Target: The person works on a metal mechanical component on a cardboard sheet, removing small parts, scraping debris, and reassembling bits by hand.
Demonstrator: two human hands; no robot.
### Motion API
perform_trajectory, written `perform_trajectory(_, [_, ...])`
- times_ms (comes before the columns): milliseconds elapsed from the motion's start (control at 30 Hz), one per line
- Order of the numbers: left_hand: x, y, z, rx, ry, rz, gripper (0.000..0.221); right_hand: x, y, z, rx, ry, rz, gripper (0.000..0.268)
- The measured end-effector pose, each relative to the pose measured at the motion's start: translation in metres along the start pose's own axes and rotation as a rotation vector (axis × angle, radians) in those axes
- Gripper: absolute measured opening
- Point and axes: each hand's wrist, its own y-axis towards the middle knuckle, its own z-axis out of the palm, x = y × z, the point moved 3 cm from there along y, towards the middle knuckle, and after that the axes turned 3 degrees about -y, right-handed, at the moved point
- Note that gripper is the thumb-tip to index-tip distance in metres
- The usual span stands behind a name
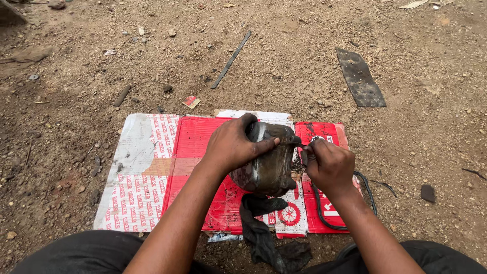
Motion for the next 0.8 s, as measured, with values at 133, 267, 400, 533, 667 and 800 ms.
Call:
perform_trajectory(133, [0.005,0.004,0.0,0.009,-0.057,0.016,0.083,0.005,-0.002,0.004,0.067,-0.049,0.005,0.018])
perform_trajectory(267, [0.012,0.003,0.0,-0.015,-0.084,0.037,0.083,0.005,-0.01,0.017,0.146,-0.057,0.133,0.023])
perform_trajectory(400, [0.01,0.0,0.001,-0.025,-0.082,0.046,0.08,0.008,-0.017,0.016,0.239,-0.045,0.215,0.025])
perform_trajectory(533, [-0.002,0.0,0.001,-0.03,-0.006,-0.001,0.081,0.009,-0.013,-0.007,0.316,0.019,0.073,0.022])
perform_trajectory(667, [-0.005,-0.005,-0.002,-0.032,-0.01,-0.038,0.086,0.0,-0.013,-0.037,0.286,0.152,0.146,0.025])
perform_trajectory(800, [-0.009,-0.007,-0.004,-0.001,-0.008,-0.088,0.085,-0.02,-0.001,-0.041,0.22,0.201,0.41,0.021])
